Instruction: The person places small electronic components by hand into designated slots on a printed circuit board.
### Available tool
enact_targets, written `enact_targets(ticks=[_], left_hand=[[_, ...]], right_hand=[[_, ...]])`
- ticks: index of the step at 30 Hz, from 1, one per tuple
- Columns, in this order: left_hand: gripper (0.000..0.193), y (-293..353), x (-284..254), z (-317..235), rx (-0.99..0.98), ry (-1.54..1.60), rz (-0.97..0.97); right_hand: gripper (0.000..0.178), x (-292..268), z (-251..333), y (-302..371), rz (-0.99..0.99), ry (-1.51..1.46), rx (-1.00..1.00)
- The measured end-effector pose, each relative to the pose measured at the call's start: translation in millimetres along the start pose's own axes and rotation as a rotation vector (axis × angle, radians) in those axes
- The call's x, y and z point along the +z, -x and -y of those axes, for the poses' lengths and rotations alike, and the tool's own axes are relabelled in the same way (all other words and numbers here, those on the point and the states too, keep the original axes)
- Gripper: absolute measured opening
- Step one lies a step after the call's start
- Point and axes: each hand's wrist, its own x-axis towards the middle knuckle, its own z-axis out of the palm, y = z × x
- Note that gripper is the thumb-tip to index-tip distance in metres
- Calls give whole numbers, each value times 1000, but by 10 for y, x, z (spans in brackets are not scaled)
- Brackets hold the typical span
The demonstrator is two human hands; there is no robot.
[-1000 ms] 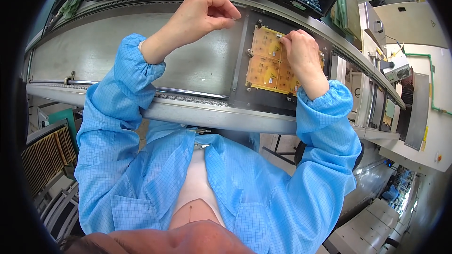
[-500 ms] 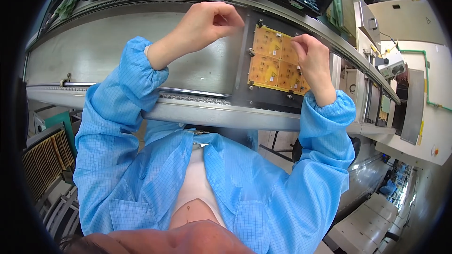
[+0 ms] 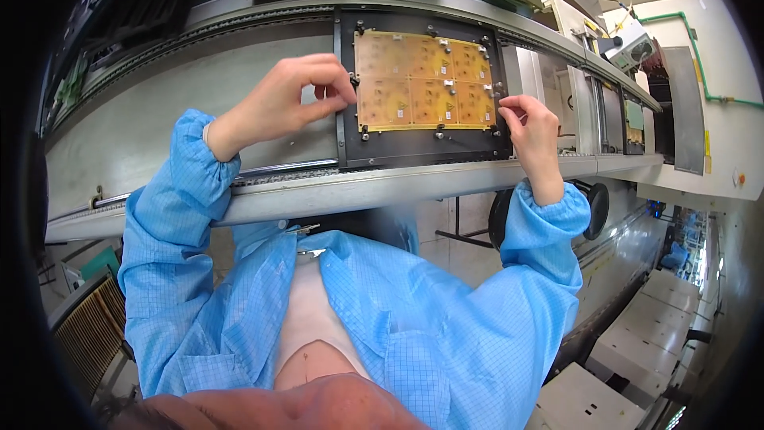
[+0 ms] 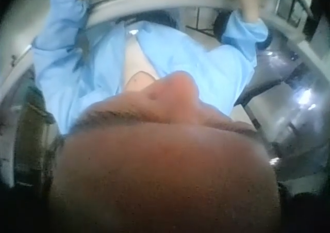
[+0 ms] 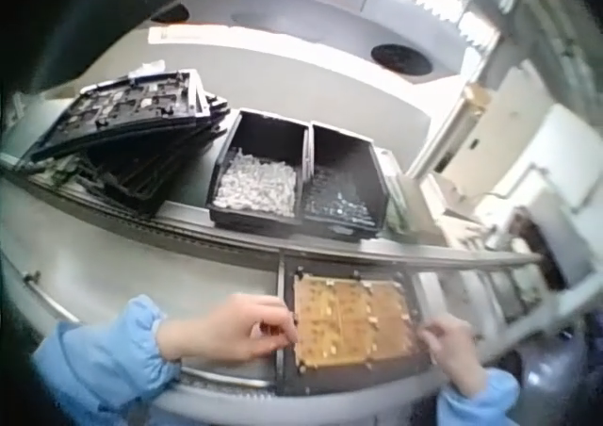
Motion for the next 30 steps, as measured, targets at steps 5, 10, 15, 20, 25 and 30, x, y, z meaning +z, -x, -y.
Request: enact_targets(ticks=[5,10,15,20,25,30], left_hand=[[13,70,14,-27,84,-65,108],[14,104,37,-5,107,-71,126],[14,119,53,46,120,-74,124],[13,170,92,110,135,-177,175],[23,165,149,83,205,-367,183],[22,148,188,21,312,-669,273]], right_hand=[[12,159,-127,-88,-141,56,-78],[10,176,-132,-140,-144,179,-251],[9,163,-101,-136,-73,226,-308],[8,222,-164,-111,-19,208,-273],[10,272,-157,-152,-42,340,-319],[10,67,40,-182,183,-220,16]])
